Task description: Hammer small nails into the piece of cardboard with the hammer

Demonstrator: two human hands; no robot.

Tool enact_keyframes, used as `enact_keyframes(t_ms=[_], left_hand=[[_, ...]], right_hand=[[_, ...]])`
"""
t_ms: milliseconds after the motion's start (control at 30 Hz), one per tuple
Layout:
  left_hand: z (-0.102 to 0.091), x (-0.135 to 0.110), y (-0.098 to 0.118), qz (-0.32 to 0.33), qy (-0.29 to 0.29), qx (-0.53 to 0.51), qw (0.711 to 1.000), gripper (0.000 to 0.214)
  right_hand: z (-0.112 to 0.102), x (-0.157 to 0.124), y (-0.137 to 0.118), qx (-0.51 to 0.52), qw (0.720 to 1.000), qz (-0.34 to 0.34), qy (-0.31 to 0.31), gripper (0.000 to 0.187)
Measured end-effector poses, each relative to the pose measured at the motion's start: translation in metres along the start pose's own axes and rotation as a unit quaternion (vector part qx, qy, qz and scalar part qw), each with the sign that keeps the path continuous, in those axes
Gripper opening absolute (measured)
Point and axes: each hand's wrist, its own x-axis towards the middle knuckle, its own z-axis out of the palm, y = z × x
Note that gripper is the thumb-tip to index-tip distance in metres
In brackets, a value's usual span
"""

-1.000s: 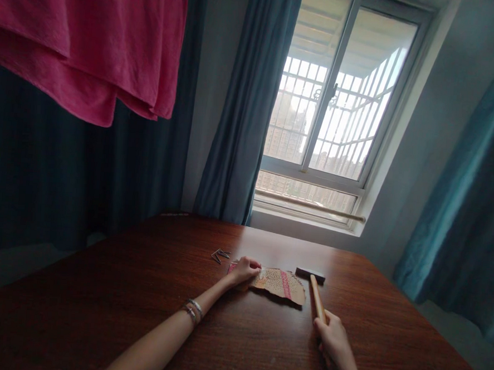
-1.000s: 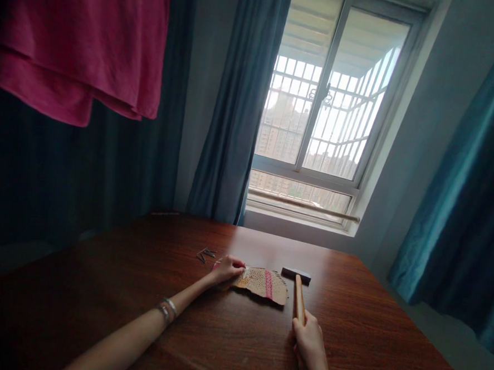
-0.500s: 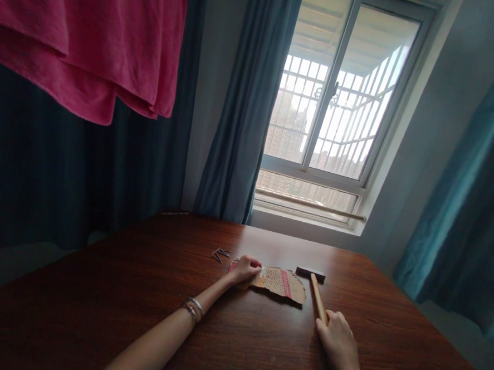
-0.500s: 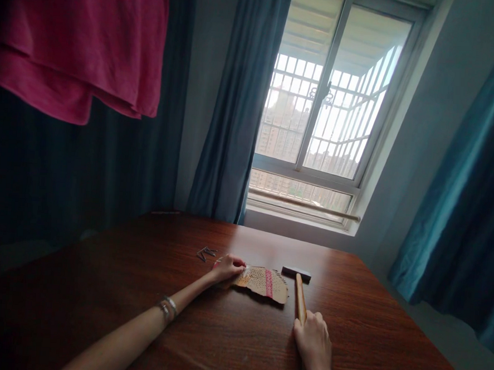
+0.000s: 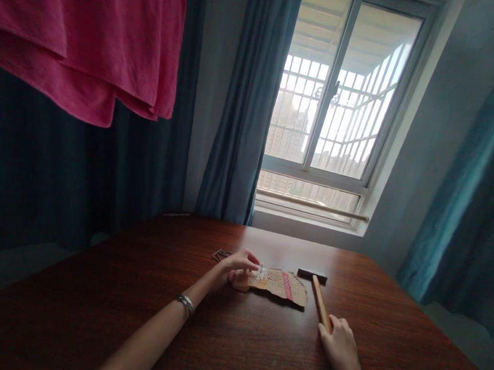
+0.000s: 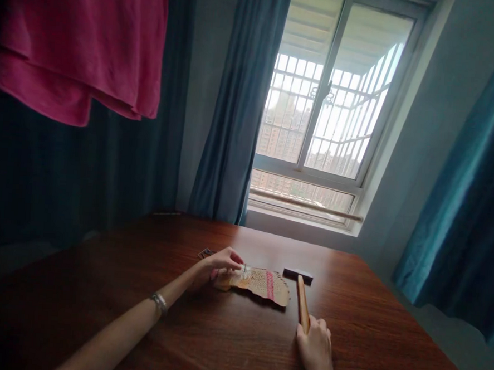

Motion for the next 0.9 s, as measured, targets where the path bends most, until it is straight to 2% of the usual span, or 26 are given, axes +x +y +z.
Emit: enact_keyframes(t_ms=[67, 133, 200, 267, 333, 400, 567, 900], left_hand=[[-0.024, -0.003, 0.001, -0.021, 0.002, 0.018, 1.000, 0.035], [-0.049, -0.007, -0.002, -0.056, 0.067, 0.083, 0.993, 0.027], [-0.070, -0.013, -0.009, -0.115, 0.143, 0.188, 0.965, 0.020], [-0.086, -0.020, -0.018, -0.152, 0.172, 0.224, 0.947, 0.015], [-0.096, -0.028, -0.026, -0.184, 0.176, 0.238, 0.938, 0.008], [-0.100, -0.036, -0.030, -0.213, 0.171, 0.245, 0.930, 0.001], [-0.100, -0.041, -0.031, -0.261, 0.185, 0.267, 0.909, 0.010], [-0.096, -0.030, -0.040, -0.241, 0.202, 0.301, 0.900, 0.014]], right_hand=[[0.002, 0.001, 0.003, 0.008, 1.000, 0.005, -0.003, 0.043], [0.005, 0.003, 0.005, 0.012, 1.000, 0.010, -0.007, 0.045], [0.007, 0.005, 0.008, 0.012, 1.000, 0.016, -0.009, 0.046], [0.010, 0.006, 0.010, 0.012, 1.000, 0.020, -0.006, 0.045], [0.011, 0.007, 0.012, 0.013, 1.000, 0.018, -0.004, 0.043], [0.012, 0.007, 0.013, 0.015, 1.000, 0.014, -0.001, 0.042], [0.011, 0.006, 0.012, 0.015, 1.000, 0.012, 0.009, 0.043], [0.008, 0.004, 0.008, 0.037, 0.999, 0.023, 0.026, 0.047]])
